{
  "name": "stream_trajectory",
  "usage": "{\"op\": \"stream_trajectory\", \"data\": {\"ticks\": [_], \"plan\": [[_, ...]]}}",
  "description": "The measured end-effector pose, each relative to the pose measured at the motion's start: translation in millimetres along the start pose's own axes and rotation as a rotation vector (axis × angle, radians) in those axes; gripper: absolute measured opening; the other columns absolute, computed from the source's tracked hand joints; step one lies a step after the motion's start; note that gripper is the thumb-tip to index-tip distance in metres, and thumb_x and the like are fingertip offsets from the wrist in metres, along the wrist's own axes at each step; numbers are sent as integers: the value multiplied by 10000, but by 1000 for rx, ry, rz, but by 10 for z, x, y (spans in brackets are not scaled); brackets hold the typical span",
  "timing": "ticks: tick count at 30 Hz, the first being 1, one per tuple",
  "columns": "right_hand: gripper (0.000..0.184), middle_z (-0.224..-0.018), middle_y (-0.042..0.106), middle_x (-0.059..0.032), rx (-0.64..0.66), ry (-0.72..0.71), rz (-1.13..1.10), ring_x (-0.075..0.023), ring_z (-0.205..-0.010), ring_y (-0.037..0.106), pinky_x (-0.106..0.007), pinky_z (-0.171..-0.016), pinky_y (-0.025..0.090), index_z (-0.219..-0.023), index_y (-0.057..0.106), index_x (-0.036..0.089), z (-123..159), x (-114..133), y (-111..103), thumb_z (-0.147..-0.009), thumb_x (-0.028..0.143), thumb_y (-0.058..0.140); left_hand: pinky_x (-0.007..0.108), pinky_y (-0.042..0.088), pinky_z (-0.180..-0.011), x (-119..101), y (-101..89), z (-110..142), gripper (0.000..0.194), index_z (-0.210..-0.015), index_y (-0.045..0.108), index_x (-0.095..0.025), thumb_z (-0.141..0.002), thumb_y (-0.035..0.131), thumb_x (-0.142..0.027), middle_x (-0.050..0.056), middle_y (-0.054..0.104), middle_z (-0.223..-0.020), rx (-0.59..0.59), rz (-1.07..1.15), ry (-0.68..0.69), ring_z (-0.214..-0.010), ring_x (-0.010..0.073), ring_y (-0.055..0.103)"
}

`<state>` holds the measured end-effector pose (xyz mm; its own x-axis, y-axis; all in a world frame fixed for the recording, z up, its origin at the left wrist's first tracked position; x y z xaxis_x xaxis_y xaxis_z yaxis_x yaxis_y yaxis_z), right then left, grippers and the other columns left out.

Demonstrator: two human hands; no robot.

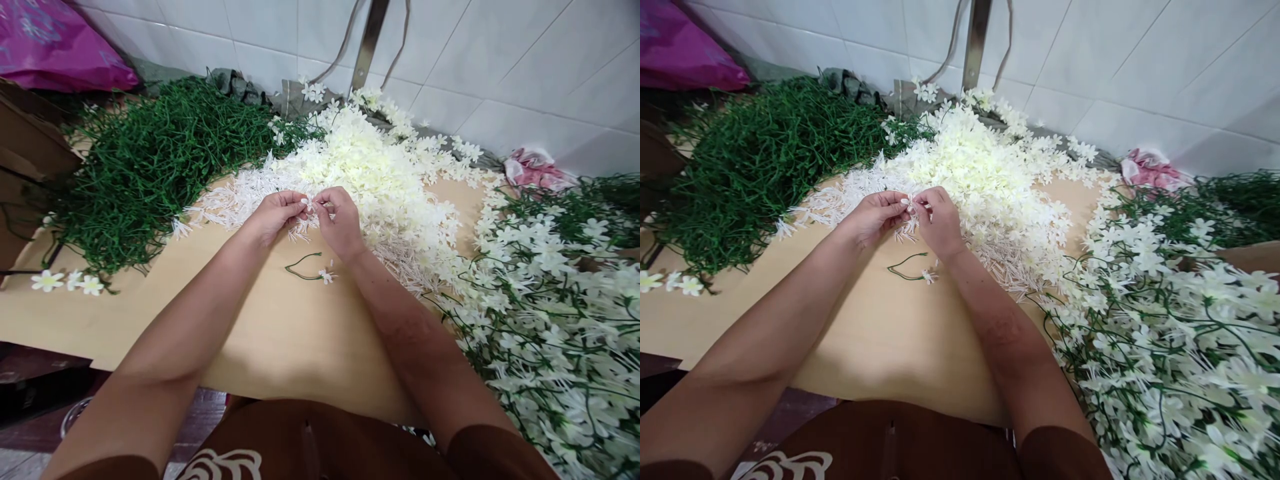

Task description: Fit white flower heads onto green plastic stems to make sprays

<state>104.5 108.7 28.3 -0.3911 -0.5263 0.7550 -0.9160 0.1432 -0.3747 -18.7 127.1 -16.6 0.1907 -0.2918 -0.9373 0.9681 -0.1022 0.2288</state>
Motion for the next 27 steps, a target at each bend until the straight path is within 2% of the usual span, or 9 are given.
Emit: {"op": "stream_trajectory", "data": {"ticks": [10, 14, 18, 21, 24, 27], "plan": [[56, -916, 541, -48, 20, -43, -23, -166, -896, 547, -293, -691, 537, -794, 528, 226, -1, 50, 18, -847, 213, 540, 161, 395, -482, -9, 11, -6, 206, -637, 596, -148, -551, 770, -79, -43, 569, -540, 23, 28, 25, -488, 49, 505], [76, -923, 562, -33, 63, 66, -117, -154, -878, 559, -275, -666, 525, -822, 529, 229, -27, -28, 49, -827, 276, 588, 163, 421, -507, -43, 15, 19, 218, -679, 594, -152, -565, 764, -77, -43, 574, -564, 40, 43, 24, -501, 53, 529], [205, -876, 569, 1, 169, 203, -281, -116, -752, 562, -266, -649, 507, -963, 536, 240, -50, -83, 122, -791, 293, 635, 166, 437, -535, -70, 12, 25, 266, -752, 583, -165, -581, 770, -84, -57, 562, -574, 39, 48, 32, -506, 55, 544], [131, -739, 547, 27, 219, 237, -309, -103, -668, 533, -263, -615, 468, -839, 536, 219, -78, -74, 109, -772, 250, 644, 170, 427, -538, -85, 34, 25, 274, -752, 565, -165, -589, 781, -126, -53, 564, -584, 55, 9, 42, -513, 55, 536], [137, -631, 495, 53, 187, 229, -295, -84, -585, 481, -249, -567, 422, -751, 512, 207, -135, -74, -18, -754, 189, 647, 196, 417, -550, -105, 88, 61, 239, -758, 550, -162, -650, 755, -222, -28, 589, -623, 96, -181, 89, -534, 68, 523], [161, -606, 479, 60, 161, 191, -291, -71, -554, 446, -235, -538, 391, -732, 502, 200, -203, -71, -169, -753, 166, 657, 242, 411, -598, -48, 303, 198, 211, -774, 579, -161, -714, 700, -325, 6, 623, -701, 249, -712, 150, -617, 114, 549]]}}
Point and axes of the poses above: each hand's wrist, its own z-axis away from the middle knuckle, its own y-axis out of the palm, x = y × z, the point moved 9 cm from there along -z, towards the middle knuckle
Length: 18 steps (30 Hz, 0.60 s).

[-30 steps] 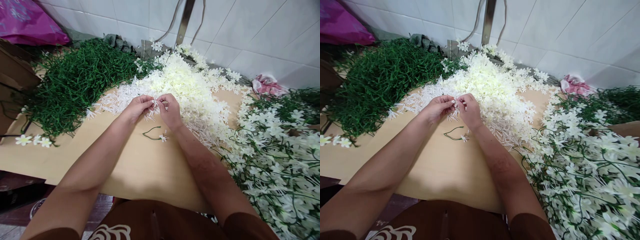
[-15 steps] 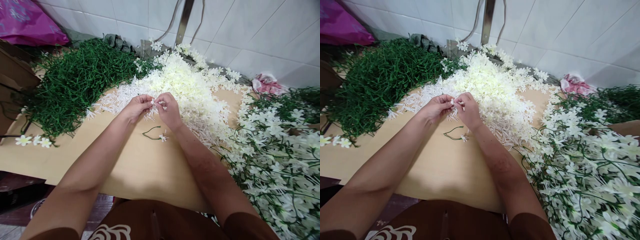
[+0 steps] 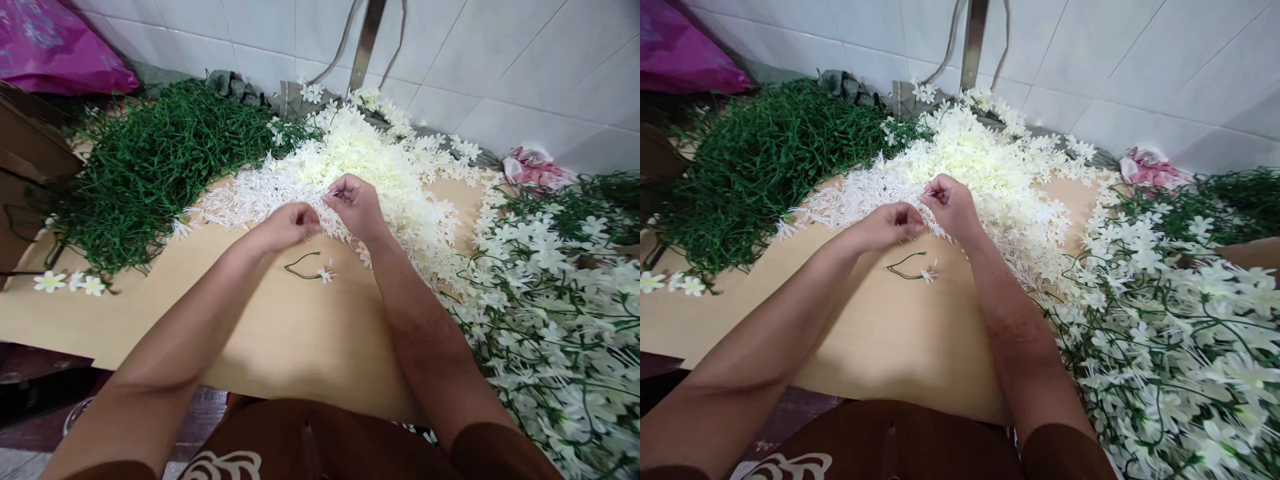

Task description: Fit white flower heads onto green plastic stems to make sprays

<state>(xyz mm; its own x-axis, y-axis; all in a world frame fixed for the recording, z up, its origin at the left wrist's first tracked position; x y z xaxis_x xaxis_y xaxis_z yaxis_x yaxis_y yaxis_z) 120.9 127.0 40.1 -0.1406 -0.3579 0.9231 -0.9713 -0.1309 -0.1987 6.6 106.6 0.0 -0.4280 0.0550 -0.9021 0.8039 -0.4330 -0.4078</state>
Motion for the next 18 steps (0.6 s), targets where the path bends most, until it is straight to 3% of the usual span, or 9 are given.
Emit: {"op": "stream_trajectory", "data": {"ticks": [2, 4, 7, 10, 15, 18], "plan": [[190, -609, 480, 57, -6, -28, -7, -67, -552, 438, -229, -531, 378, -718, 495, 196, -22, 32, -90, -750, 175, 681, 271, 388, -622, -75, 227, 93, 214, -790, 614, -167, -735, 671, -366, 34, 652, -782, 146, -429, 48, -702, 161, 578], [214, -619, 493, 53, -4, -40, -27, -62, -555, 434, -224, -528, 373, -711, 500, 193, -37, 44, -151, -746, 204, 711, 293, 365, -636, -146, 375, 177, 152, -826, 636, -169, -756, 625, -305, 66, 675, -891, 196, -743, 92, -786, 203, 603], [276, -633, 520, 51, 21, -19, -92, -54, -567, 452, -216, -537, 393, -708, 517, 187, -46, 24, -153, -712, 293, 771, 308, 359, -662, -202, 429, 232, 143, -836, 652, -173, -784, 520, -181, 83, 695, -936, 161, -899, 98, -828, 223, 625], [397, -613, 538, 59, 118, 61, -227, -59, -574, 518, -221, -572, 458, -713, 523, 183, -18, -47, -5, -624, 417, 832, 297, 366, -661, -133, 273, 233, 132, -806, 641, -188, -803, 511, -210, 58, 704, -860, 55, -764, 50, -781, 210, 622], [498, -587, 621, 44, 339, 301, -460, -85, -552, 611, -216, -551, 492, -720, 550, 165, 166, -269, 430, -522, 490, 870, 258, 364, -601, 82, -299, 278, 98, -819, 577, -184, -794, 548, -275, -10, 614, -640, -271, -266, 7, -594, 139, 534], [495, -574, 654, 36, 359, 410, -519, -83, -543, 618, -205, -549, 489, -695, 563, 161, 276, -404, 576, -487, 469, 891, 234, 381, -606, 162, -465, 295, 81, -800, 582, -157, -724, 583, -187, -21, 585, -651, -334, 51, 0, -602, 108, 531]]}}
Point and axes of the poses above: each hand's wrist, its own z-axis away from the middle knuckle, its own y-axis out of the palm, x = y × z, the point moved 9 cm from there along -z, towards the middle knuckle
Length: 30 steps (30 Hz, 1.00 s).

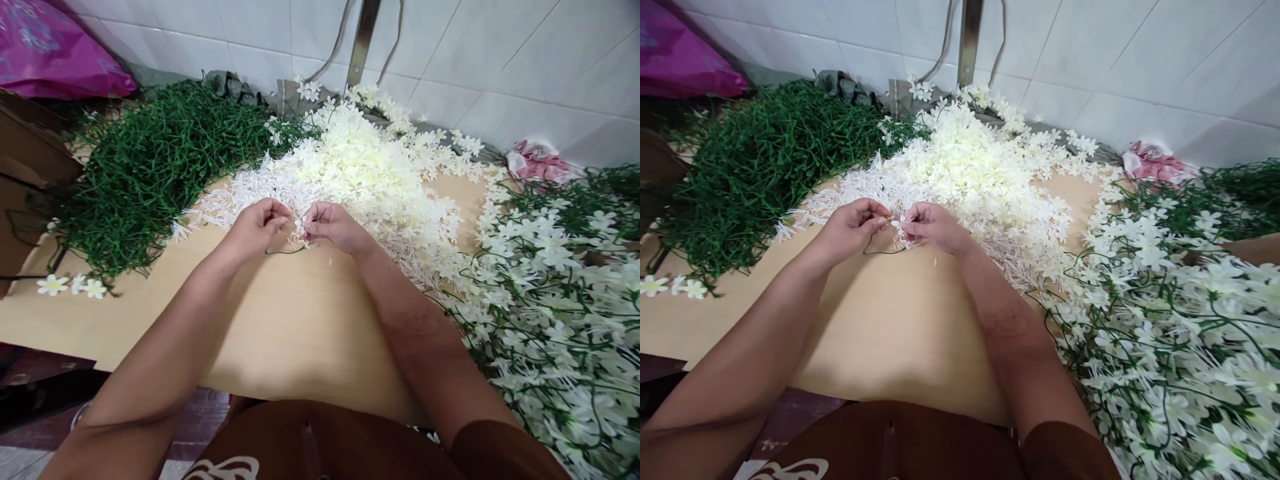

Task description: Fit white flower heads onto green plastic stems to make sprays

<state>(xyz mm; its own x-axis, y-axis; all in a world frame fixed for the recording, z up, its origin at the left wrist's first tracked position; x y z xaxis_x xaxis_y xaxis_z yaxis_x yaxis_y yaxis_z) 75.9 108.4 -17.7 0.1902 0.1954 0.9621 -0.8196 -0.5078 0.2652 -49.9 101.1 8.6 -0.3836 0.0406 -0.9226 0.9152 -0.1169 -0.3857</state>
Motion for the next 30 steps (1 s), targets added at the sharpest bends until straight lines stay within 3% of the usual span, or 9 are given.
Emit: {"op": "stream_trajectory", "data": {"ticks": [4, 9, 14, 19, 23, 30], "plan": [[472, -569, 647, 48, -82, 32, -67, -60, -522, 583, -188, -533, 460, -676, 577, 159, 18, -102, -22, -470, 425, 908, 238, 419, -654, 42, 43, -29, 116, -769, 629, -126, -655, 648, -136, -6, 624, -665, 46, 223, -98, -654, 112, 583], [434, -586, 630, 48, -109, -24, -34, -63, -520, 550, -200, -512, 430, -666, 588, 169, 3, -69, 20, -507, 434, 892, 222, 381, -554, 126, -38, -48, 123, -636, 613, -126, -680, 700, -200, -18, 586, -542, -25, 214, -180, -504, 71, 473], [416, -636, 640, 53, -240, -145, -109, -69, -586, 577, -217, -599, 474, -677, 601, 191, 14, 11, -110, -511, 440, 889, 207, 367, -548, 111, -24, -40, 274, -624, 590, -142, -658, 764, -351, -11, 594, -590, 39, 252, -115, -550, 72, 490], [417, -653, 652, 45, -208, -114, -136, -89, -644, 619, -233, -649, 506, -669, 604, 197, 16, -10, -82, -493, 435, 898, 211, 370, -552, 94, 125, -9, 414, -627, 564, -148, -602, 797, -489, 3, 599, -626, 139, 308, -99, -577, 81, 498], [417, -639, 650, 47, -212, -107, -121, -85, -627, 610, -225, -626, 497, -655, 606, 196, 19, -13, -62, -488, 441, 899, 208, 333, -520, 124, 167, 11, 425, -700, 586, -146, -575, 814, -481, -24, 555, -580, 147, 343, -168, -520, 64, 441], [452, -629, 646, 55, -233, -111, -136, -92, -629, 625, -252, -686, 522, -638, 577, 203, 24, 7, -62, -455, 456, 904, 221, 315, -527, 77, 143, 1, 377, -684, 594, -149, -613, 785, -467, -7, 590, -622, 129, 314, -134, -547, 75, 441]]}}
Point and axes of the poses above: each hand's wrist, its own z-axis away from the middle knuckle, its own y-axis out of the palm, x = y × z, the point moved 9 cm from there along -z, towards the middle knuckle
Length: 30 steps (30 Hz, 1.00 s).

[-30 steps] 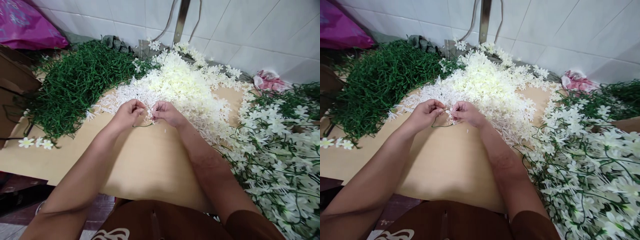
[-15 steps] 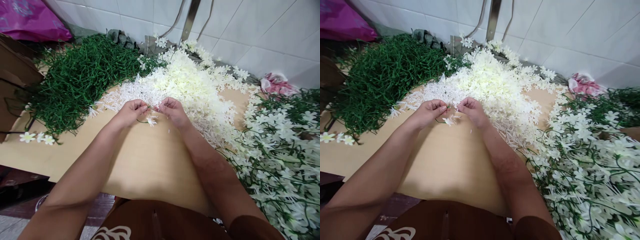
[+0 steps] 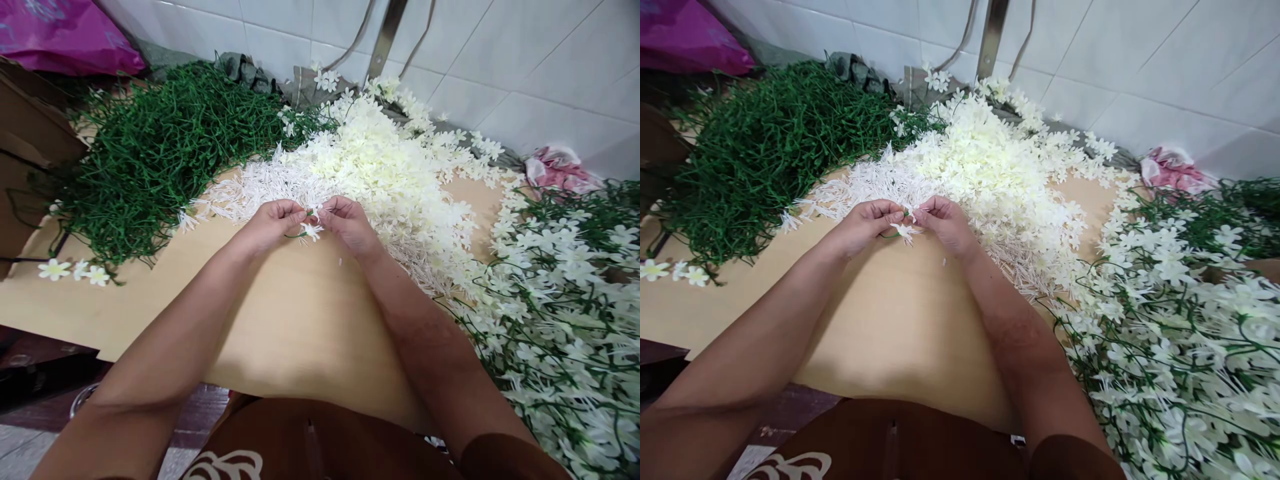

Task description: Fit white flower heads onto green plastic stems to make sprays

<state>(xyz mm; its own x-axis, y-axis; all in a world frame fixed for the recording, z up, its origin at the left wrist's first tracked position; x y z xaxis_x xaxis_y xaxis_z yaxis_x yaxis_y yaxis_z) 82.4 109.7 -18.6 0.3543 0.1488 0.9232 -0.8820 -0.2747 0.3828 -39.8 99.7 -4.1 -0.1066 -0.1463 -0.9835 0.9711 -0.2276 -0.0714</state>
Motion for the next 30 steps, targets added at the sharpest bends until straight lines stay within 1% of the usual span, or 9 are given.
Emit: {"op": "stream_trajectory", "data": {"ticks": [4, 8, 12, 15, 19, 23, 26, 30], "plan": [[488, -650, 635, 60, -2, -19, 41, -101, -626, 629, -303, -757, 554, -662, 556, 215, -26, -6, -16, -457, 510, 886, 226, 254, -490, 15, -5, 9, 325, -664, 575, -156, -660, 746, -433, -37, 503, -539, -16, -46, -20, -485, 64, 360], [485, -632, 616, 59, -11, -53, 116, -87, -614, 618, -262, -689, 536, -675, 556, 206, -51, -30, -58, -480, 510, 878, 230, 243, -480, 20, 38, 30, 316, -687, 585, -156, -667, 732, -435, -35, 510, -534, -3, -47, -51, -477, 67, 351], [470, -645, 629, 49, 7, -51, 172, -91, -626, 630, -252, -656, 523, -694, 555, 202, -44, -49, -46, -514, 500, 871, 231, 247, -485, 11, 53, 9, 334, -623, 549, -170, -669, 720, -454, -64, 383, -460, -9, -44, -23, -483, 76, 330], [498, -636, 620, 46, 12, -38, 226, -94, -610, 614, -246, -604, 505, -684, 548, 199, -37, -46, -40, -492, 531, 865, 234, 241, -487, 42, 56, -33, 362, -587, 501, -180, -693, 693, -467, -68, 345, -463, -8, -65, 19, -482, 75, 302], [486, -631, 601, 41, 24, -52, 322, -77, -572, 551, -236, -566, 458, -675, 556, 191, -34, -16, -59, -501, 523, 865, 235, 220, -481, 119, 108, -78, 396, -575, 441, -190, -761, 624, -488, -55, 361, -493, 34, -116, 68, -484, 78, 282], [446, -660, 609, 24, 32, -31, 354, -103, -610, 568, -259, -588, 459, -676, 553, 193, -22, -45, -88, -532, 481, 862, 235, 229, -494, 180, 160, -88, 392, -579, 432, -189, -802, 580, -476, -41, 377, -528, 62, -161, 59, -500, 86, 305], [448, -664, 613, 24, 34, -20, 348, -105, -621, 575, -266, -619, 472, -654, 547, 193, -9, -70, -81, -501, 449, 881, 240, 222, -506, 171, 176, -87, 401, -557, 408, -188, -818, 575, -443, -44, 351, -519, 66, -176, 57, -499, 85, 293], [485, -629, 618, 36, 18, -12, 315, -99, -598, 565, -249, -582, 459, -647, 553, 200, 3, -72, -65, -464, 511, 877, 242, 230, -510, 165, 201, -87, 405, -544, 413, -185, -816, 587, -430, -45, 356, -512, 92, -169, 51, -494, 82, 295]]}}
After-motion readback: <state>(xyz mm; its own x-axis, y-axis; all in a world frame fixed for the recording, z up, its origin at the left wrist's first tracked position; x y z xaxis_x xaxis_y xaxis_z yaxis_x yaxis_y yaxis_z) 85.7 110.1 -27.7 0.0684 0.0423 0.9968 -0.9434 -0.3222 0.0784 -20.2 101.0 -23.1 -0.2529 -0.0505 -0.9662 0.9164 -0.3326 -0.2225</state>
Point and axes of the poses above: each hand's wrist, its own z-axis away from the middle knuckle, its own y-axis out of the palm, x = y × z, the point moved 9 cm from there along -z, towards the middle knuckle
